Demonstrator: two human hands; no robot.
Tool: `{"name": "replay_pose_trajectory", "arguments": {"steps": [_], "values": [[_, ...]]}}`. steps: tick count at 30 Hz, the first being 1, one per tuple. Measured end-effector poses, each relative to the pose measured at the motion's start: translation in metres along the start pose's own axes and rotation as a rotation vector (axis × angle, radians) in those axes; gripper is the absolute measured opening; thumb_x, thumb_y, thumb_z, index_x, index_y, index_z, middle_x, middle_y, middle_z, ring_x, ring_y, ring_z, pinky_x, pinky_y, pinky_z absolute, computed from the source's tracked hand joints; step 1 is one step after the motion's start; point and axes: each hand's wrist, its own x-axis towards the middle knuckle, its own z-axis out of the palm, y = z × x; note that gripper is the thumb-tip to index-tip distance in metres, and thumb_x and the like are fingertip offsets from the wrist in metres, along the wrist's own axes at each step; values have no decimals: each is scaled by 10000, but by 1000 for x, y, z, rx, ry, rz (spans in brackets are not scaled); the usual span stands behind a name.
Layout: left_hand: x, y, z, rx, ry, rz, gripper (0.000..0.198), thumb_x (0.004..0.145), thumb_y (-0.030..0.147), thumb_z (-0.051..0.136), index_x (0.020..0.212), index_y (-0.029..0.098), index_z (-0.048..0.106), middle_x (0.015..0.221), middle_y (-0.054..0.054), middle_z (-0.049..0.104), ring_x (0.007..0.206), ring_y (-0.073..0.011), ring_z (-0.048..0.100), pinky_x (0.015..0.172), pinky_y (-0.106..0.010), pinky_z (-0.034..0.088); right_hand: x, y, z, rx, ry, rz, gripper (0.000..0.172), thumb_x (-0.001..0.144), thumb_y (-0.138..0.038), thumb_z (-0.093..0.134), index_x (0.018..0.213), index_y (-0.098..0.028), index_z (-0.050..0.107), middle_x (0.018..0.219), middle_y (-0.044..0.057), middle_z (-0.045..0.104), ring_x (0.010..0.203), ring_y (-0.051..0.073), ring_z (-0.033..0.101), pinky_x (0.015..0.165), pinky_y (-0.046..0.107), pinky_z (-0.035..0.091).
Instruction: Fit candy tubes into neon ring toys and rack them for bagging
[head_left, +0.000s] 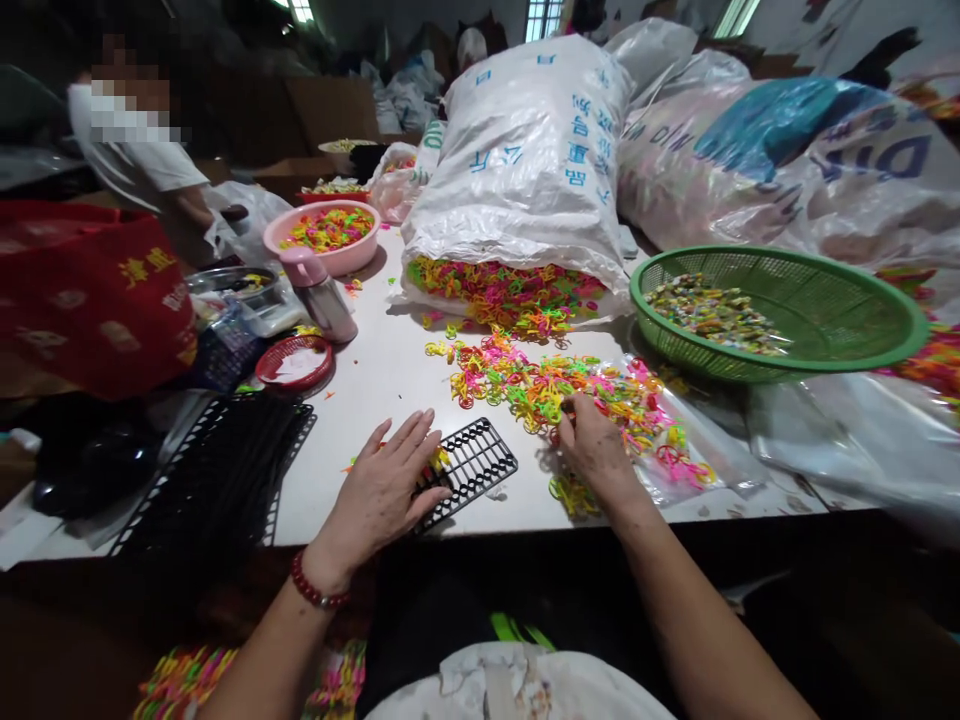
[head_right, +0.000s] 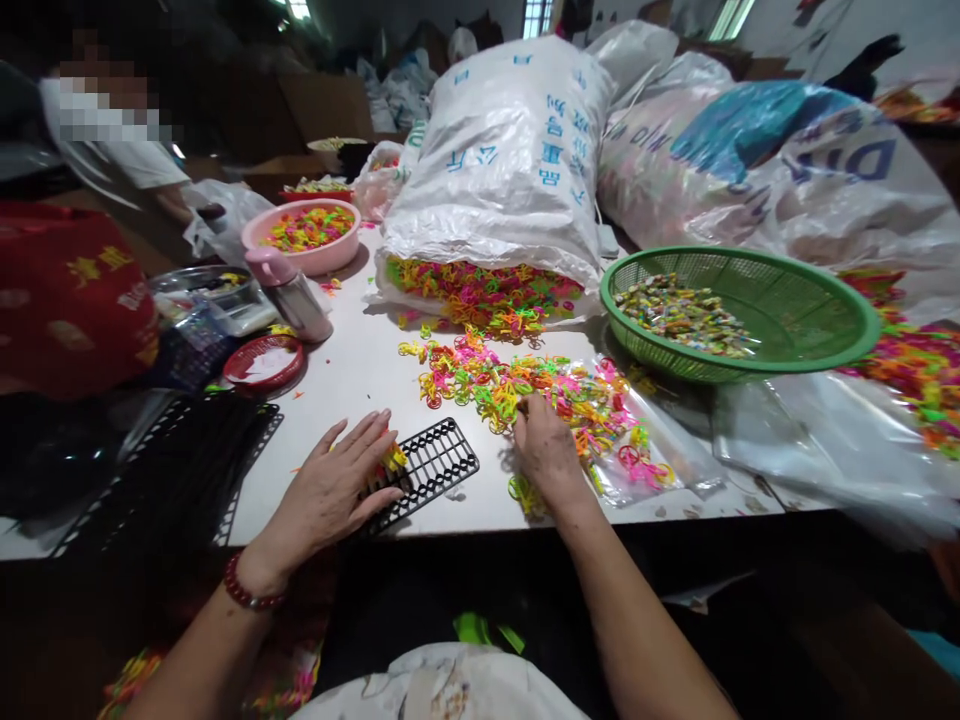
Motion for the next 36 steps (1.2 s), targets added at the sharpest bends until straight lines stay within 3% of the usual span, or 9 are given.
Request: {"name": "replay_pose_trajectory", "arguments": {"steps": [3,7,9,13,21,25,28,31,36], "values": [[0,1,-2,-31,-5,-20,683,924,520,500,1466,136,344,1557,-157,334,1444,-262,320,1179,-487,255,-3,-26,14,378,-166,95,175,876,-329,520,965,-192,582,769,32,630,681,182,586,642,293,434],[1,3,-7,-60,-34,-46,780,930,522,484,1526,107,200,1564,-158,320,1457,-248,292,1199,-453,221,-5,-62,57,824,-396,242,323,800,-476,625,944,-188,608,747,9,638,671,171,618,622,278,480],[1,3,-8,-66,-48,-50,794,933,522,474,1533,100,171,1569,-157,309,1465,-244,274,1208,-442,199,-4,-73,80,884,-447,204,319,792,-459,632,959,-187,625,783,12,660,708,170,629,665,284,496],[1,3,-7,-76,-63,-53,802,931,518,477,1539,106,155,1577,-151,293,1472,-241,257,1214,-439,185,0,-80,106,721,-433,-10,227,816,-377,618,939,-191,660,866,21,691,787,165,610,749,281,477],[0,2,-7,-88,-77,-52,796,923,524,488,1536,110,193,1594,-155,244,1478,-264,235,1208,-463,198,4,-75,101,453,-537,-342,140,848,-184,512,881,-191,648,804,18,687,729,147,584,684,224,412],[3,3,-10,-61,-106,-40,766,917,521,510,1535,167,226,1616,-159,149,1479,-289,226,1185,-508,222,7,-73,104,403,-598,-440,314,774,-92,528,1032,-198,673,948,44,729,825,170,634,734,230,426],[8,3,-9,-34,-96,-4,725,913,537,512,1523,232,267,1623,-133,137,1479,-314,218,1166,-575,206,8,-78,106,273,-610,-422,352,738,-60,532,1033,-164,692,979,91,733,859,211,647,750,261,437],[14,5,-5,-39,-85,40,677,906,556,513,1489,262,338,1592,-94,279,1461,-305,264,1167,-590,190,5,-84,103,190,-619,-379,341,729,-35,535,1014,-135,693,986,115,729,886,233,650,773,286,451],[16,5,-2,-37,-63,28,586,908,534,521,1410,239,442,1567,-85,341,1448,-284,296,1169,-547,217,-1,-59,65,288,-462,-396,250,866,-112,548,1092,-166,639,1052,75,672,954,174,609,864,271,456]]}}
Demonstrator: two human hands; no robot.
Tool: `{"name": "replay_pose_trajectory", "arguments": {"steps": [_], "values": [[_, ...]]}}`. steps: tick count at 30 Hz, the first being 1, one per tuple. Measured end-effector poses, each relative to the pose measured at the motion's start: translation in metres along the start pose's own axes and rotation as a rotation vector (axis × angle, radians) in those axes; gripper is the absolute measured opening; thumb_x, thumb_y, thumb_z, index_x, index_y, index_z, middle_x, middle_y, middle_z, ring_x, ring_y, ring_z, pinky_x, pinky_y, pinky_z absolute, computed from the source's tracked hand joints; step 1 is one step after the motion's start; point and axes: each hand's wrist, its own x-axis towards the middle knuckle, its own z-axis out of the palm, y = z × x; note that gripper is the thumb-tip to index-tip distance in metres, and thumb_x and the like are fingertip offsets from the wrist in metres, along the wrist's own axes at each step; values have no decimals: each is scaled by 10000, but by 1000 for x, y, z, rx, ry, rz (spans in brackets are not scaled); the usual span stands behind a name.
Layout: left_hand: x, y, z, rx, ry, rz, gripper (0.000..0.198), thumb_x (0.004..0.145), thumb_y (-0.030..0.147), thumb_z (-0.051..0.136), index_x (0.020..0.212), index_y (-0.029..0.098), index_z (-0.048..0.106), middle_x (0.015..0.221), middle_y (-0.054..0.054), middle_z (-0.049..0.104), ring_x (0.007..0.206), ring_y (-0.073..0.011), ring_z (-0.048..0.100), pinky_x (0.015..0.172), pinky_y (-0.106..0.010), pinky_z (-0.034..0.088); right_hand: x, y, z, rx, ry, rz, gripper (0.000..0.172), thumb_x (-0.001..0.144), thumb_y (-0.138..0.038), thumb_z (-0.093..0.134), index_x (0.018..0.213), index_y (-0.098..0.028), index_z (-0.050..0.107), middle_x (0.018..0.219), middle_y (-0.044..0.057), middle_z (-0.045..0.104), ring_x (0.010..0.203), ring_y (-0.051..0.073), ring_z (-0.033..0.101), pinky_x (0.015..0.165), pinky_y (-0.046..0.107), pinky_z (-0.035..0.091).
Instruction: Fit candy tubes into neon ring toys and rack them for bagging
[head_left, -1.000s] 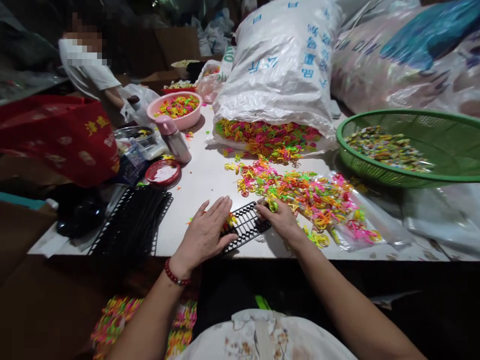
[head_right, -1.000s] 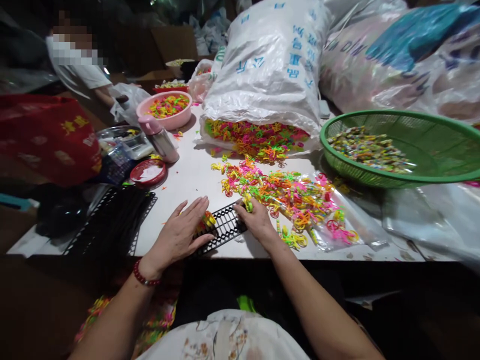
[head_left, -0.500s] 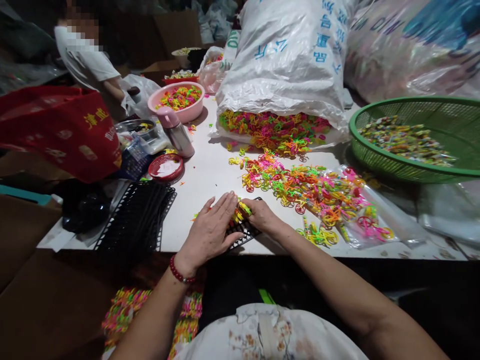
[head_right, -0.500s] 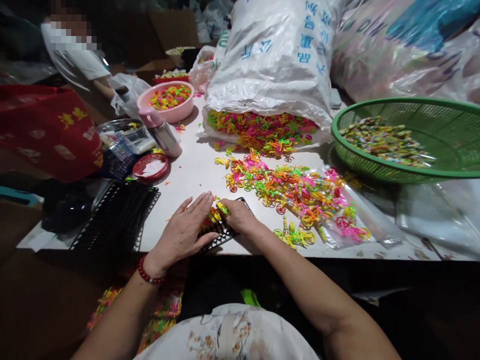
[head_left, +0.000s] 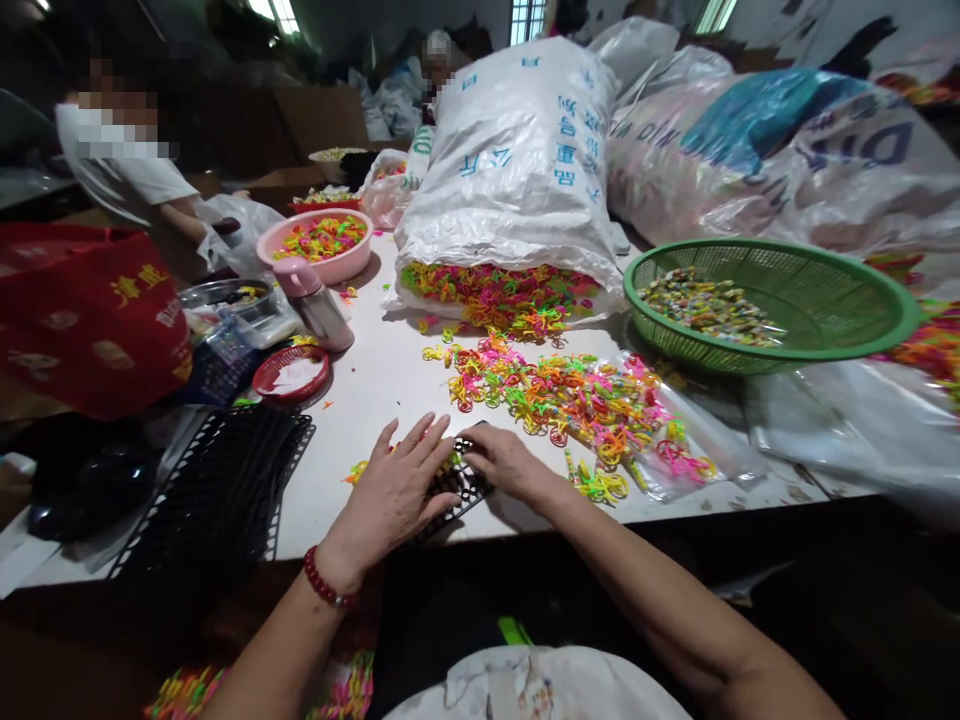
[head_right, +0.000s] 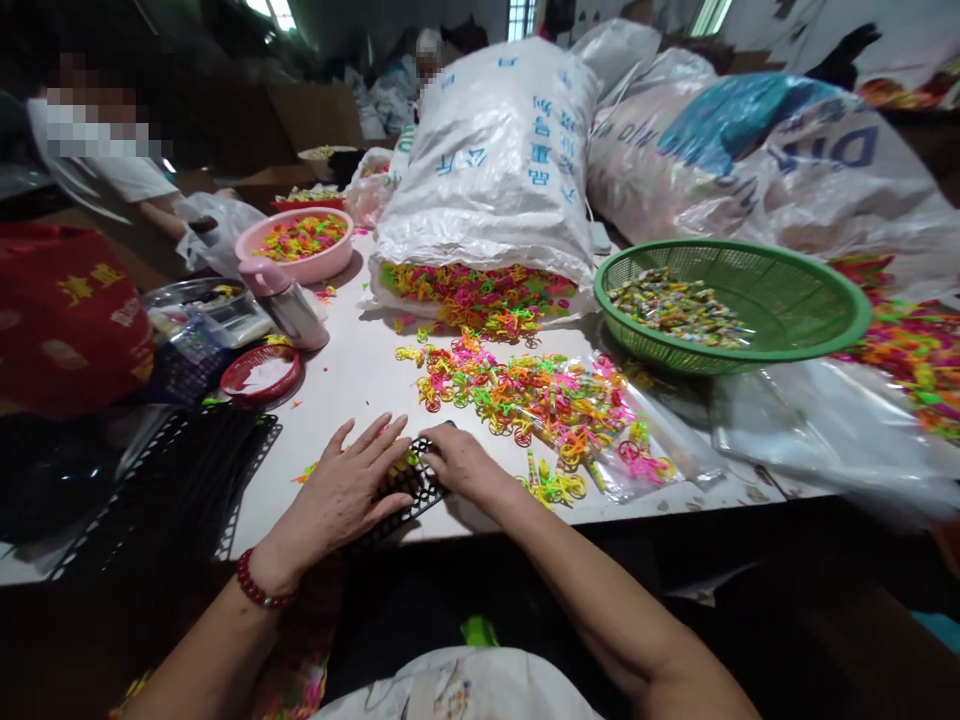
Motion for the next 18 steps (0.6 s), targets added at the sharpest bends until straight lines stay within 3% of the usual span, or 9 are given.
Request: {"name": "replay_pose_trajectory", "arguments": {"steps": [4,7,10,14,18], "values": [[-2,-2,-1,-22,-11,19,575,898,567,520,1365,234,482,1565,-89,345,1444,-276,308,1150,-515,267,-30,32,-50,-443,227,282,174,899,-123,499,998,-139,642,1064,140,584,895,220,561,807,333,450],[-3,-3,-2,-34,9,31,575,894,563,530,1360,228,490,1572,-105,325,1439,-279,317,1139,-495,288,-36,53,-74,-676,192,394,184,908,-127,468,938,-120,649,1036,174,561,867,247,546,755,350,430],[-3,-2,-2,-26,20,21,568,896,547,535,1363,229,488,1578,-110,310,1439,-279,318,1134,-486,293,-31,63,-79,-695,122,422,200,904,-115,457,896,-123,657,998,175,574,826,234,551,717,336,414],[-2,1,-5,-21,4,-1,563,905,547,518,1372,237,479,1596,-99,270,1446,-264,307,1127,-472,305,-27,66,-77,-521,254,452,183,910,-176,461,862,-157,637,889,118,605,772,200,545,684,310,398],[-2,2,-6,-5,-4,-9,604,908,555,507,1415,235,435,1604,-96,244,1451,-255,298,1127,-461,302,-25,62,-75,141,318,543,218,859,-369,522,759,-188,591,661,17,562,584,146,476,547,266,354]]}}
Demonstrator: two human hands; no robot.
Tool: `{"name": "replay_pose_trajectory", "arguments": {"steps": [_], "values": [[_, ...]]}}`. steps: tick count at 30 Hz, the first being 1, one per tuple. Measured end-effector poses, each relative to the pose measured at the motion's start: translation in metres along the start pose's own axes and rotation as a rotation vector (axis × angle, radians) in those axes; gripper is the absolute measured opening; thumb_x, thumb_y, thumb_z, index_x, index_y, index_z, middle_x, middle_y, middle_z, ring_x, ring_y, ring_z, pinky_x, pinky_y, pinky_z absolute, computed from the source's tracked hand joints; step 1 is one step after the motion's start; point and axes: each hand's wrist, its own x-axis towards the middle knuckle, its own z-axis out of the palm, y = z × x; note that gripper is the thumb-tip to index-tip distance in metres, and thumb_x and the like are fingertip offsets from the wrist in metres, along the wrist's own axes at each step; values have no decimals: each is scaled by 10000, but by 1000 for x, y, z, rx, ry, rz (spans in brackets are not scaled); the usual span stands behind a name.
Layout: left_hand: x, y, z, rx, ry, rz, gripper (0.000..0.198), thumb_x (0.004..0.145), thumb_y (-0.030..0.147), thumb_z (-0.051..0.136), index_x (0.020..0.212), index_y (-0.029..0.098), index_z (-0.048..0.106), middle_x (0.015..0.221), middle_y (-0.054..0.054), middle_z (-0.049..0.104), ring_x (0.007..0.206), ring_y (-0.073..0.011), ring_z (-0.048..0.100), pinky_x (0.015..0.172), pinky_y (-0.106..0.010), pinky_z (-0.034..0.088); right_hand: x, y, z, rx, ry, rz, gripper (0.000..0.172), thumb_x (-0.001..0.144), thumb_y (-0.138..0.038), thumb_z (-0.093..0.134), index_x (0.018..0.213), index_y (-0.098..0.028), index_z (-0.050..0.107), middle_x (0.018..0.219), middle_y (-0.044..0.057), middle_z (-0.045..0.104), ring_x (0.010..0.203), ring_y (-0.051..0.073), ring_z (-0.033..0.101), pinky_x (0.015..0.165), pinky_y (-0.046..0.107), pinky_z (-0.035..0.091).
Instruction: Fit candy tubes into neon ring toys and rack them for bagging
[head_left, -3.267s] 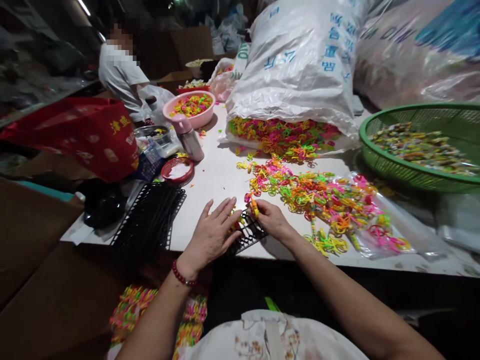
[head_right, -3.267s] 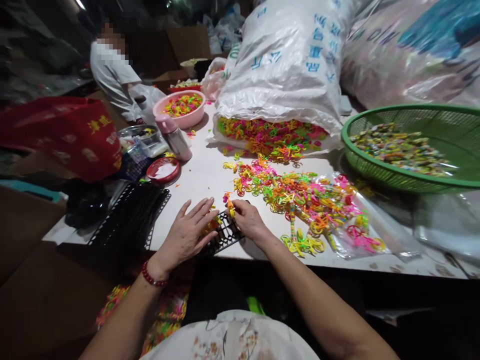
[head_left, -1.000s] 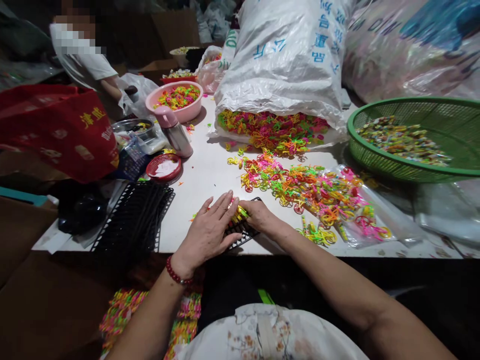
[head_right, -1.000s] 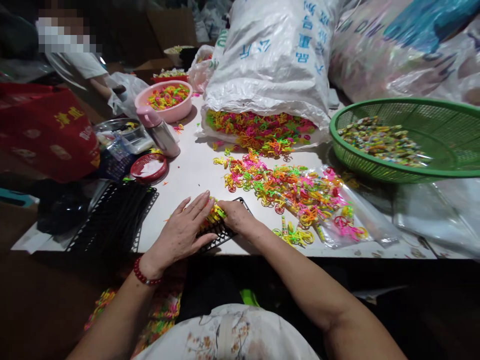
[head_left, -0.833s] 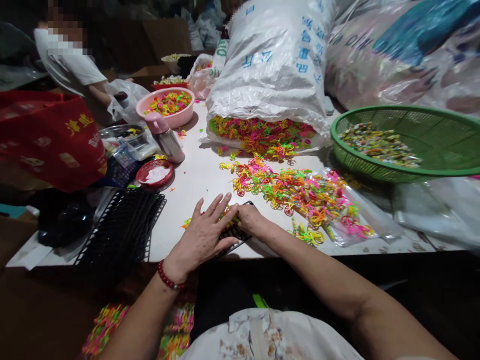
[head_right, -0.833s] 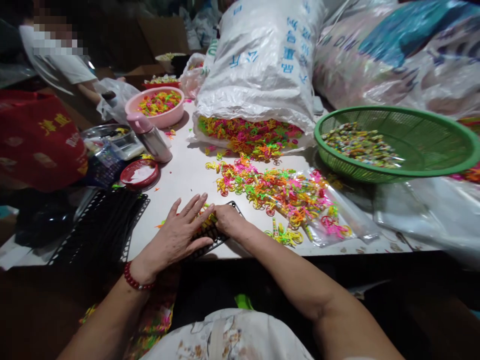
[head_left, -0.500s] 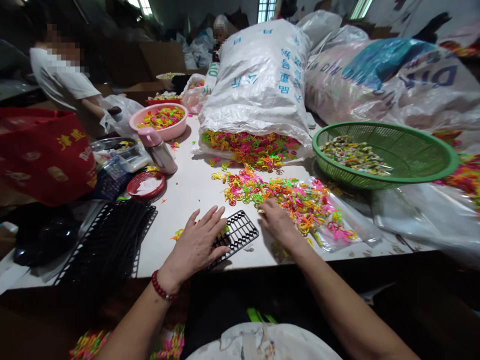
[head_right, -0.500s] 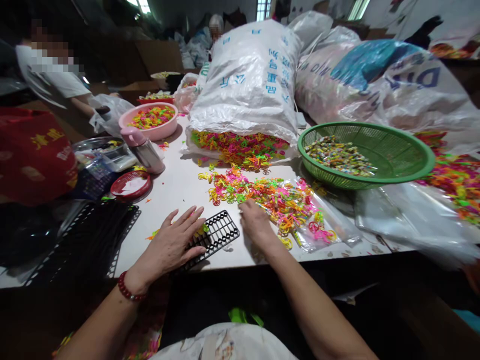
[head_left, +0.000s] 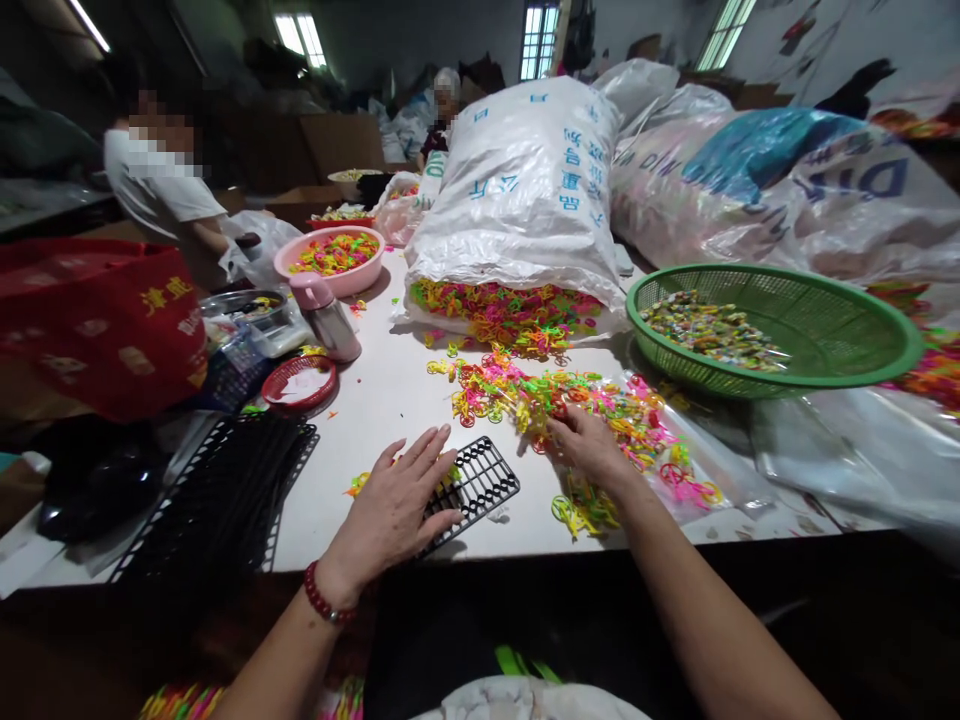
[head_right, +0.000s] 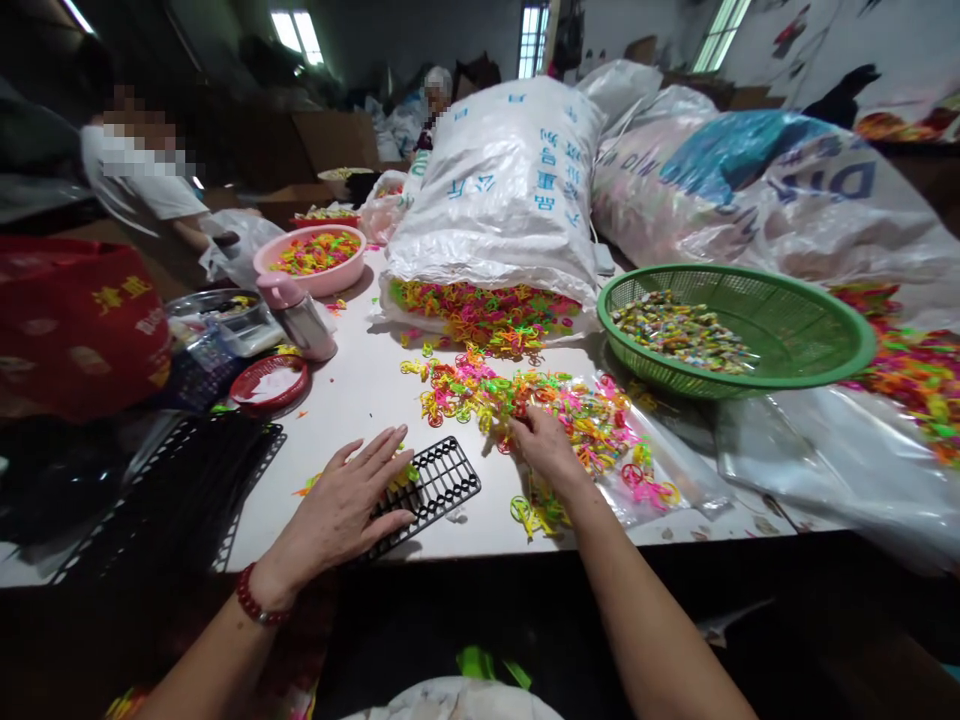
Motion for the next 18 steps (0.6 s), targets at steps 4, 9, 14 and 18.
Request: {"name": "replay_pose_trajectory", "arguments": {"steps": [4,9,14,18], "values": [[-1,-1,2,17,11,6,675,908,566,502,1459,198,371,1591,-110,276,1445,-255,309,1135,-459,287,-1,-9,4,606,-264,149,359,776,-541,583,771,-182,574,626,-4,527,476,97,353,463,240,286],[-1,-1,3,19,-9,-3,675,915,557,492,1468,193,354,1597,-102,261,1454,-250,291,1135,-457,281,4,-9,-3,147,96,-10,178,801,-360,557,813,-188,603,726,25,596,621,145,495,606,274,410],[-1,-2,5,9,3,-4,696,914,555,498,1480,187,330,1596,-108,261,1453,-253,294,1135,-456,282,4,-9,-15,-81,315,-214,259,855,-264,453,986,-165,653,907,89,666,792,197,580,760,331,449],[-1,-2,7,-11,25,-3,698,915,542,502,1478,171,322,1594,-127,260,1461,-254,276,1145,-463,269,-5,-14,-3,216,152,-215,237,848,-419,573,872,-190,630,753,24,606,662,161,541,635,287,454]]}}
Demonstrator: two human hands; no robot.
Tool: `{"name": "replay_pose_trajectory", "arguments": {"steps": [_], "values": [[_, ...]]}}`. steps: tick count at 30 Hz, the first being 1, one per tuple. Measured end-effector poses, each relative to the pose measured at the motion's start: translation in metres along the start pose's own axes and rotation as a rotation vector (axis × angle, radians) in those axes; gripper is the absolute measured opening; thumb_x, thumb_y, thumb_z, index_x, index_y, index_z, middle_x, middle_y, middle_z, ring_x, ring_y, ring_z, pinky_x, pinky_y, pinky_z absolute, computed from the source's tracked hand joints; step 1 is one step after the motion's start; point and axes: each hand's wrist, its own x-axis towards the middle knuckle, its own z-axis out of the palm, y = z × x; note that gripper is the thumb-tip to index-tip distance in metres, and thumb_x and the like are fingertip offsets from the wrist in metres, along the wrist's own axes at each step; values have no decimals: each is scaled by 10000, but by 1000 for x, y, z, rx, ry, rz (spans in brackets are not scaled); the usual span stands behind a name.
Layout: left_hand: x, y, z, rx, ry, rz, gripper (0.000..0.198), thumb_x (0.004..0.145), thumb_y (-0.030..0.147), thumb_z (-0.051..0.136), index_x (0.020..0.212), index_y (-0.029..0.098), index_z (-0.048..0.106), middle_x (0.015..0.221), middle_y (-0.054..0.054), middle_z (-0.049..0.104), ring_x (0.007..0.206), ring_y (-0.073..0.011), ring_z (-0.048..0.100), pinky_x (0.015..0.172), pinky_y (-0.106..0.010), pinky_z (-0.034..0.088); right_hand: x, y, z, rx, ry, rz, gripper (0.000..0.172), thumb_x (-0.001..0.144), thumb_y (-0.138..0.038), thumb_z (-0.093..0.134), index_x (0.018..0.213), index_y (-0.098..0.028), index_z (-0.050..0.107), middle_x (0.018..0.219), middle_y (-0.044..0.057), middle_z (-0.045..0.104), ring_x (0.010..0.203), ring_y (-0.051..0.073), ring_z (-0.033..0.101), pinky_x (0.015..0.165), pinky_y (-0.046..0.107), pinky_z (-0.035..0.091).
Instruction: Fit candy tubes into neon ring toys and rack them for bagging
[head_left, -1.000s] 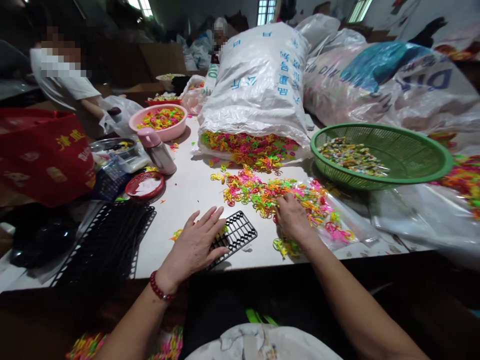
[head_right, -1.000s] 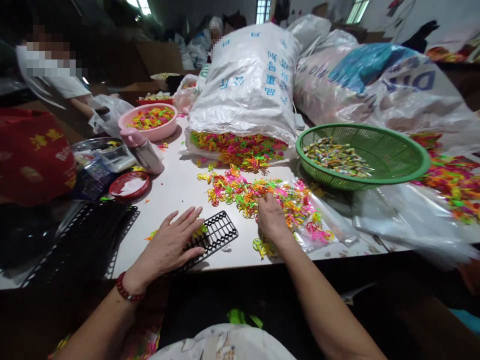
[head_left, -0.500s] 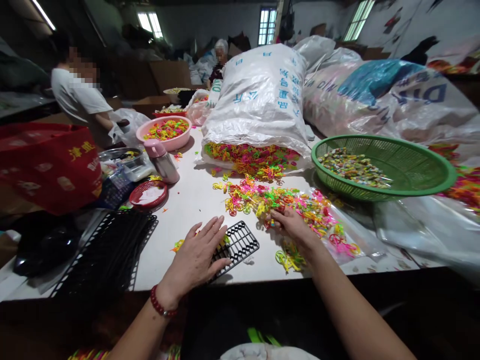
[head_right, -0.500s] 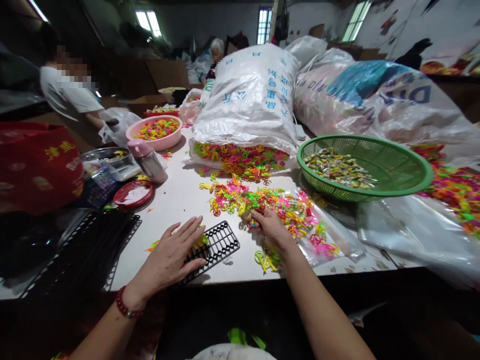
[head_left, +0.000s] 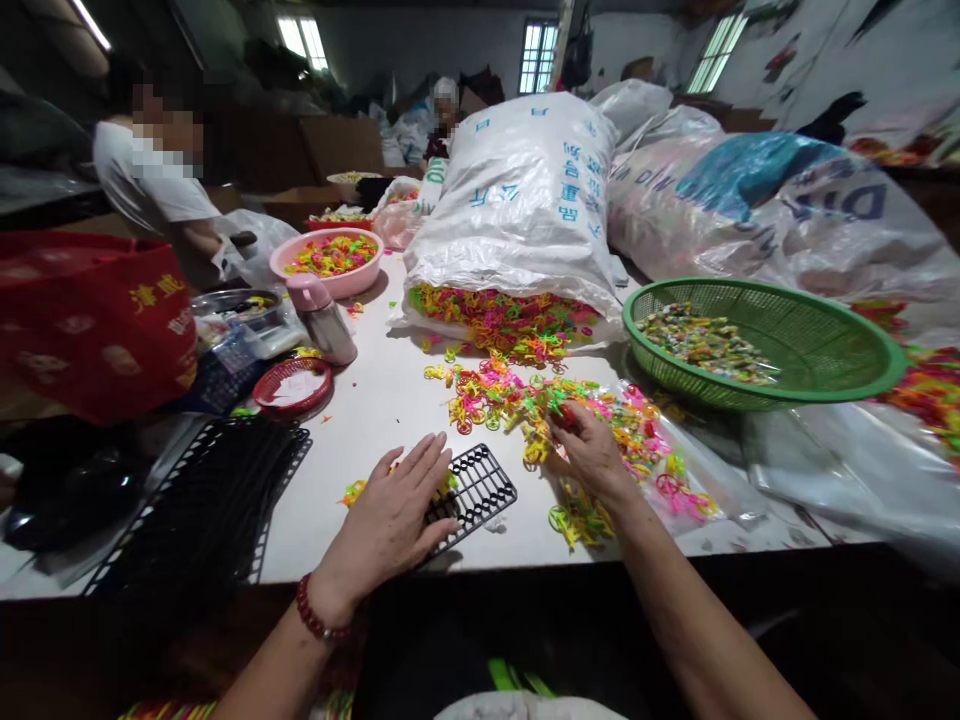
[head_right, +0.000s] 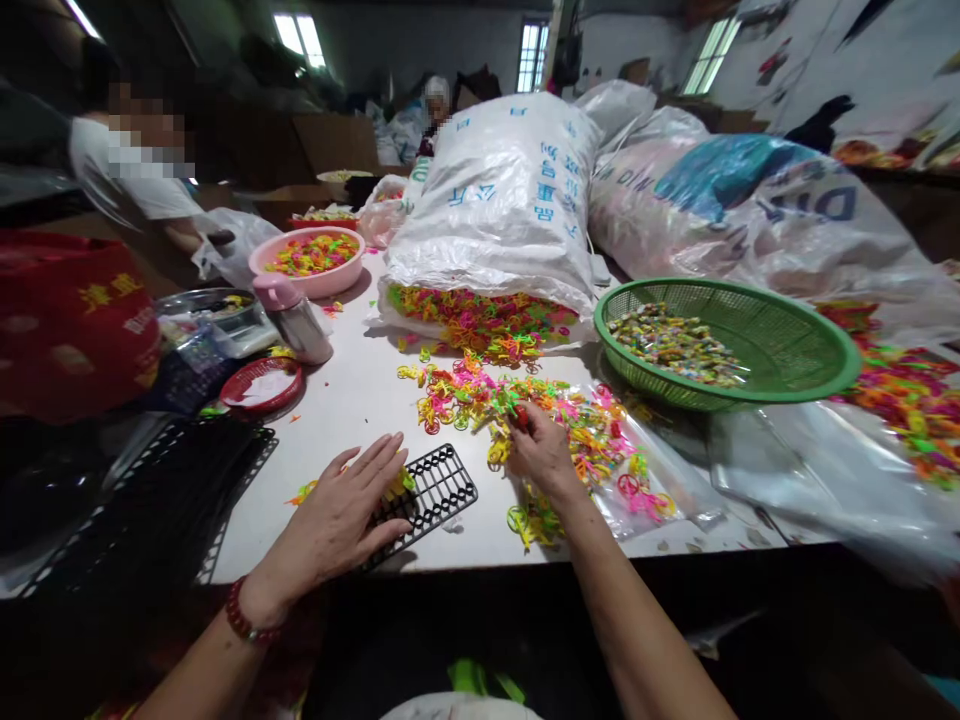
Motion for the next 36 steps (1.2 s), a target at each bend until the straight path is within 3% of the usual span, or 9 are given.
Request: {"name": "replay_pose_trajectory", "arguments": {"steps": [3,6,11,15,23,27,30,36], "values": [[1,1,-3,-27,-20,-7,600,920,517,503,1414,192,406,1601,-119,243,1470,-254,255,1147,-472,268,-11,-6,22,283,-123,125,302,810,-494,643,841,-203,568,766,8,590,670,149,568,617,272,481],[2,2,-9,-61,-48,-20,488,922,487,507,1321,207,482,1605,-106,241,1474,-248,243,1147,-476,269,-23,-15,49,400,-221,238,364,783,-539,667,880,-219,524,805,-2,605,666,142,595,609,267,496],[3,3,-13,-95,-76,-38,523,898,455,552,1345,201,453,1604,-117,239,1479,-251,229,1160,-481,253,-34,-22,94,312,-370,245,337,769,-512,671,801,-215,515,676,-37,559,600,136,565,548,242,446],[2,4,-13,-98,-85,-48,583,896,449,555,1405,208,403,1616,-119,196,1480,-248,229,1155,-473,258,-32,-17,117,201,-383,104,273,808,-456,618,786,-186,578,712,-4,608,660,146,534,626,261,451],[1,3,-10,-76,-63,-54,688,907,471,535,1478,164,306,1611,-144,192,1483,-239,222,1150,-466,270,-24,-14,116,-5,-514,-184,123,838,-216,558,907,-165,646,848,42,684,776,166,590,743,257,440],[3,4,-10,-9,-64,-41,767,909,516,523,1531,190,215,1617,-126,173,1473,-253,249,1158,-484,257,-23,-13,114,-98,-588,-270,295,726,-52,506,960,-154,654,902,46,697,799,173,601,742,249,435],[5,5,-8,45,-69,-26,743,909,560,498,1531,240,245,1621,-93,166,1456,-282,282,1155,-517,249,-22,-15,117,-224,-635,-288,388,682,-14,493,1012,-144,650,958,68,703,854,195,613,761,258,439],[6,5,-2,104,-60,-25,706,906,585,483,1513,272,302,1605,-46,237,1441,-297,306,1141,-547,267,-27,-24,110,-321,-658,-264,330,772,-25,517,1056,-136,643,1016,98,702,902,201,625,806,278,453]]}}
